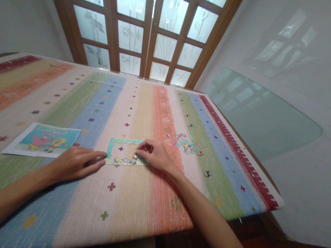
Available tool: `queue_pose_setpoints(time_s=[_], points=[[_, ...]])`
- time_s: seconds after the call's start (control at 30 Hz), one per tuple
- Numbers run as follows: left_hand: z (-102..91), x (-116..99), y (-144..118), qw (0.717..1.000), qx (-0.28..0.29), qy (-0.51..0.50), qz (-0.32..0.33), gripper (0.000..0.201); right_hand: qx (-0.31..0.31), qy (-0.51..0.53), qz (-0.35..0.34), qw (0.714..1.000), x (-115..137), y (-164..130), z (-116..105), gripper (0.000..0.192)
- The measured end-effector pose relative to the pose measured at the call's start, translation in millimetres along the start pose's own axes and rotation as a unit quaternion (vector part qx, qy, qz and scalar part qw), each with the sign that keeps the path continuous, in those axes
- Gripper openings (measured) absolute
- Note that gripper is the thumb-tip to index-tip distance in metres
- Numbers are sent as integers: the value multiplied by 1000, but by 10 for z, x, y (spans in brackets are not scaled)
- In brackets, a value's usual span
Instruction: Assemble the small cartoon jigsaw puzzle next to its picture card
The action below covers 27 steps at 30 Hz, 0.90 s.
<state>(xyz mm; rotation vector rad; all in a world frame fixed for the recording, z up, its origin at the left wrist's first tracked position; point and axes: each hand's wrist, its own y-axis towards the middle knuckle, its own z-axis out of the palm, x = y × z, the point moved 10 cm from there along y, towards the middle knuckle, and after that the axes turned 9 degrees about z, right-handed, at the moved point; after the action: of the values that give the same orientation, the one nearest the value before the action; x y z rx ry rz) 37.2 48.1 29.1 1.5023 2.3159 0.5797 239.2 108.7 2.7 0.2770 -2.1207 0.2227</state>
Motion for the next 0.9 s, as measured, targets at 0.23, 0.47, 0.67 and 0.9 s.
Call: queue_pose_setpoints(time_s=[0.23, 0.47, 0.67, 0.9], points=[[-5, 18, -10, 1000, -4, -6, -6, 30, -13, -10, -12, 1000, 30, 17, 65, 3], [-2, 11, -19, 1000, -3, 2, -1, 32, -56, -72, -74, 993, 151, -23, 22, 6], [4, 17, -17, 1000, -1, -7, -6, 29, -75, -110, -116, 984, 206, -56, 16, 3], [31, 49, -36, 1000, 2, -20, -16, 27, -72, -141, -126, 979, 202, -62, 63, 7]])
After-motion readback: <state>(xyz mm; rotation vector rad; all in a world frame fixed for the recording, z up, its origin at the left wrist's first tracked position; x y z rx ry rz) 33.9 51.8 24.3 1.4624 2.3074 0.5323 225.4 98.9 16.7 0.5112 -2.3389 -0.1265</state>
